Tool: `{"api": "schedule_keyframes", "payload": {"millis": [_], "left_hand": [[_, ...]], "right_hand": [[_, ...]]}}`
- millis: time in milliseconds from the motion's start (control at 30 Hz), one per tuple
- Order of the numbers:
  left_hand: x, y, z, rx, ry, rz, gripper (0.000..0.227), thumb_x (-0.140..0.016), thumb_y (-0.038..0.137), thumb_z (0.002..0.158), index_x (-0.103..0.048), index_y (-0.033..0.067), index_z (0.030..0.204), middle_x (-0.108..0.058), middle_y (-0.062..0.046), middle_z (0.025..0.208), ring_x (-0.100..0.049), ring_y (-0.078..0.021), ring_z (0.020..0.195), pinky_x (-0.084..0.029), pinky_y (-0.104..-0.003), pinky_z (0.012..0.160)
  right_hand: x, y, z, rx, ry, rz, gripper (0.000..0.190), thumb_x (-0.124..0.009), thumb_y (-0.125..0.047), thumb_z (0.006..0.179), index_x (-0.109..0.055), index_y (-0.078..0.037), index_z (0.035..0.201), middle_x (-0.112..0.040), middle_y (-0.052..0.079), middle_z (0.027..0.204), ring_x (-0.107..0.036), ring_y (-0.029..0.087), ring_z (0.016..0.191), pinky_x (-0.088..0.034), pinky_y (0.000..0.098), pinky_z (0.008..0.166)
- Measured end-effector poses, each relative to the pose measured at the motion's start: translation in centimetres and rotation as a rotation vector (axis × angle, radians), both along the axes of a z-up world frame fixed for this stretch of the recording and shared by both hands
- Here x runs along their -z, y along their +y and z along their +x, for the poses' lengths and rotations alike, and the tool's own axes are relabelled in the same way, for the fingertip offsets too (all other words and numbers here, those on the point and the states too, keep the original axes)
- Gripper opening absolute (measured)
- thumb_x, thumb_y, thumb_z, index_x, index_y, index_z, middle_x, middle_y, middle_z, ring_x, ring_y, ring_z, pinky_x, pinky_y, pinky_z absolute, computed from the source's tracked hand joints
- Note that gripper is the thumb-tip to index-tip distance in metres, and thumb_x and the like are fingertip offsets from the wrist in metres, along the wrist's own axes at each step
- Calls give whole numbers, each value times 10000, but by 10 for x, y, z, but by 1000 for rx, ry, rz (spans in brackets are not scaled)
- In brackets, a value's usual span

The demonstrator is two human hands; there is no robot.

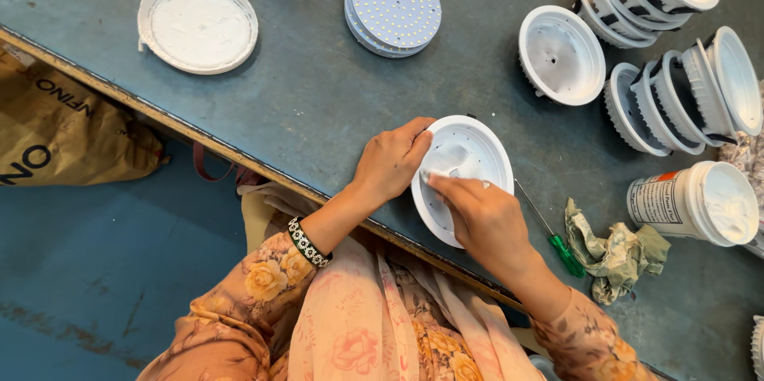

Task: The person scoops white paste from a container and spreads it onto the inner surface of white circular housings. They then place circular LED panels into the paste-coated housings and press them down. The person repeats this process for multiple units on a workbench.

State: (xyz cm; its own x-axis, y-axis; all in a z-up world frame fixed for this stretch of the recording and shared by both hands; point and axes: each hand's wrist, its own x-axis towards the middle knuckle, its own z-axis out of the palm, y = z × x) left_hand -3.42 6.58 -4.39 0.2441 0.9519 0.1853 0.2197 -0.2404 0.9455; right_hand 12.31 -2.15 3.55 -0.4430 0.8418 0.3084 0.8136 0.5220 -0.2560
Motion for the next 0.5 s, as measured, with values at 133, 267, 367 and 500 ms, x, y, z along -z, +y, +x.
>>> {"api": "schedule_keyframes", "payload": {"millis": [133,267,367,500], "left_hand": [[-2,0,0,5,15,-48,334,-491,304,1002,-707,142,1198,-748,-156,849,-736,-342,792,-560,-434,718],[-6,0,-1,8,13,-88,343,-493,299,1000,-707,135,1212,-759,-142,882,-750,-309,811,-560,-404,730],[-4,0,-1,4,19,-108,352,-495,297,998,-705,126,1223,-768,-137,906,-758,-291,828,-561,-387,744],[5,4,-1,8,49,-61,361,-510,296,1001,-688,106,1250,-765,-161,975,-751,-307,902,-556,-382,771]], "right_hand": [[3,-13,23,-145,-34,2,381,-653,32,794,-722,-73,1155,-750,52,1186,-726,235,998,-556,356,865],[2,-23,52,-225,-74,-55,389,-654,38,768,-739,-89,1125,-750,12,1202,-720,197,1005,-541,363,904],[2,-30,68,-231,-60,-90,370,-656,38,779,-747,-88,1115,-766,1,1168,-731,175,1006,-539,355,888],[3,-32,84,-160,74,-35,275,-660,35,865,-771,-105,1074,-784,6,1092,-751,166,997,-531,358,926]]}}
